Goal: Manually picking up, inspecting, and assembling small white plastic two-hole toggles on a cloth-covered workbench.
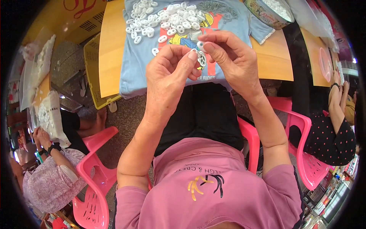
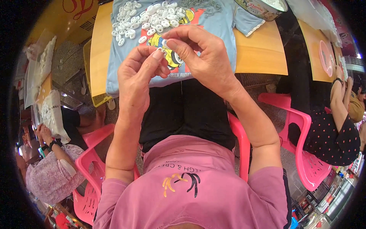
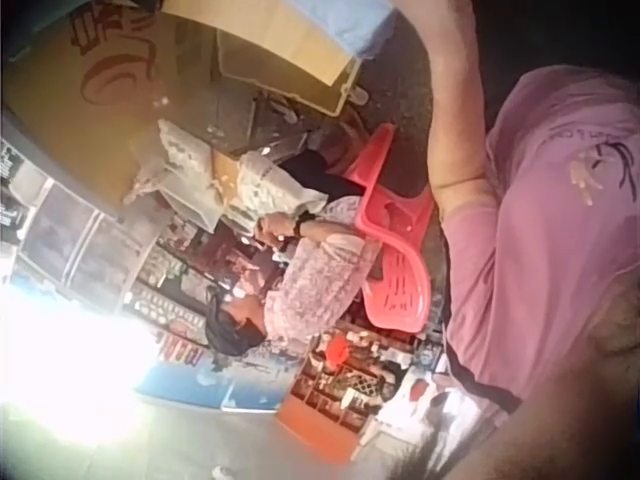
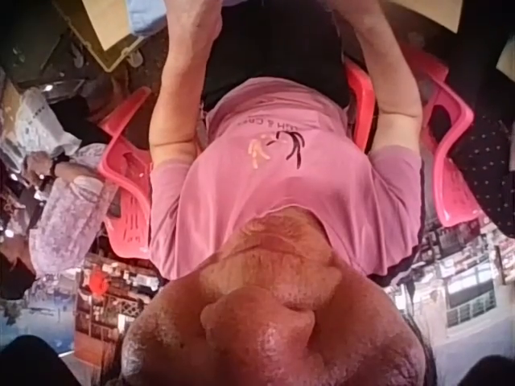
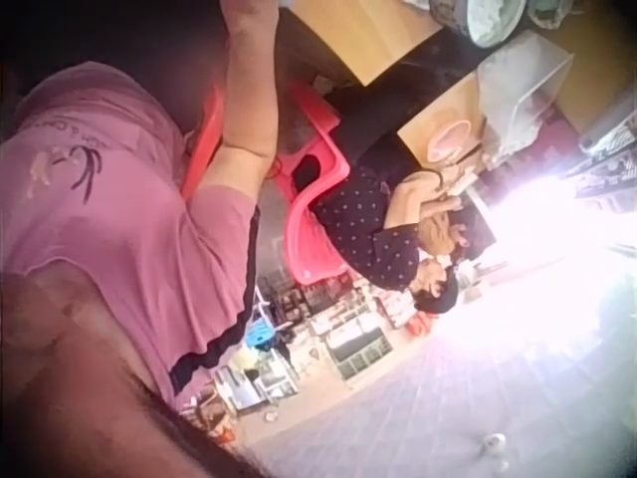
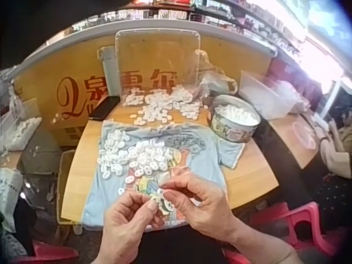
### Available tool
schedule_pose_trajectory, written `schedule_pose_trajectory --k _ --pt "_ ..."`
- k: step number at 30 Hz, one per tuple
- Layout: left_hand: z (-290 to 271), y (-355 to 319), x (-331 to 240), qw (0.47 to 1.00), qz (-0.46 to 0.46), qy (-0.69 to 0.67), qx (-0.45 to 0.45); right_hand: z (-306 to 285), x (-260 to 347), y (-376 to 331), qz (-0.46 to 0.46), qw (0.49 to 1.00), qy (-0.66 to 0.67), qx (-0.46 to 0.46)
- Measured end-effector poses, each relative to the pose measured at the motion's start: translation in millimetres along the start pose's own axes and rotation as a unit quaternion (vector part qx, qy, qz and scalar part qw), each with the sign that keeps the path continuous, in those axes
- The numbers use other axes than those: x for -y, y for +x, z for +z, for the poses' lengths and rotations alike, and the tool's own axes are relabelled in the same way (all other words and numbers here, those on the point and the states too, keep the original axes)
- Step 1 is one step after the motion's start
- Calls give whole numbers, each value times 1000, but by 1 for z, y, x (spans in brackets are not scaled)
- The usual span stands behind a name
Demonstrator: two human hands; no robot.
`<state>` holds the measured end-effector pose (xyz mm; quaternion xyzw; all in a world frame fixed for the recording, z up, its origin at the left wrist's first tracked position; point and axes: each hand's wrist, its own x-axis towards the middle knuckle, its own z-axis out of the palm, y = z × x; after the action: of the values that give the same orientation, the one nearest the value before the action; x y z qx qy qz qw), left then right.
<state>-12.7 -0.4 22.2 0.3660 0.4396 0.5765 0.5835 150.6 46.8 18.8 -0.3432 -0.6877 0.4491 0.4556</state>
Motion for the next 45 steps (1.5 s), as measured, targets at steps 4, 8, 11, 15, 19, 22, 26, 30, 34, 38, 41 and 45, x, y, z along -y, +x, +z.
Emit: schedule_pose_trajectory --k 4,8,11,15,19,22,26,30,34,38,41,45 --pt "-3 1 2 1000 -3 -29 7 3 4 -1 20 1000 8 -10" --pt "-3 3 2 998 -2 -58 19 8 -2 -3 -10 999 22 -40" --pt "-1 4 5 998 17 -60 19 10 -3 -4 -18 998 28 -51" --pt "4 5 6 997 31 -64 25 15 5 -5 17 993 82 -81" --pt "10 6 13 995 80 -57 6 18 7 -7 16 990 97 -106" --pt "13 4 17 994 91 -56 -2 17 6 -7 -8 990 81 -112" --pt "18 5 17 991 48 -124 -5 18 4 -7 -9 989 100 -107" --pt "19 6 15 991 50 -125 -3 20 1 -5 -40 989 91 -113" --pt "16 9 22 988 29 -150 -2 21 2 -7 -10 990 90 -111" --pt "15 14 31 994 81 -67 6 14 -1 -6 87 983 128 -102" --pt "16 10 29 994 110 -15 10 10 2 -5 100 972 189 -101" --pt "11 8 36 991 137 3 2 7 18 -6 112 951 282 -52"
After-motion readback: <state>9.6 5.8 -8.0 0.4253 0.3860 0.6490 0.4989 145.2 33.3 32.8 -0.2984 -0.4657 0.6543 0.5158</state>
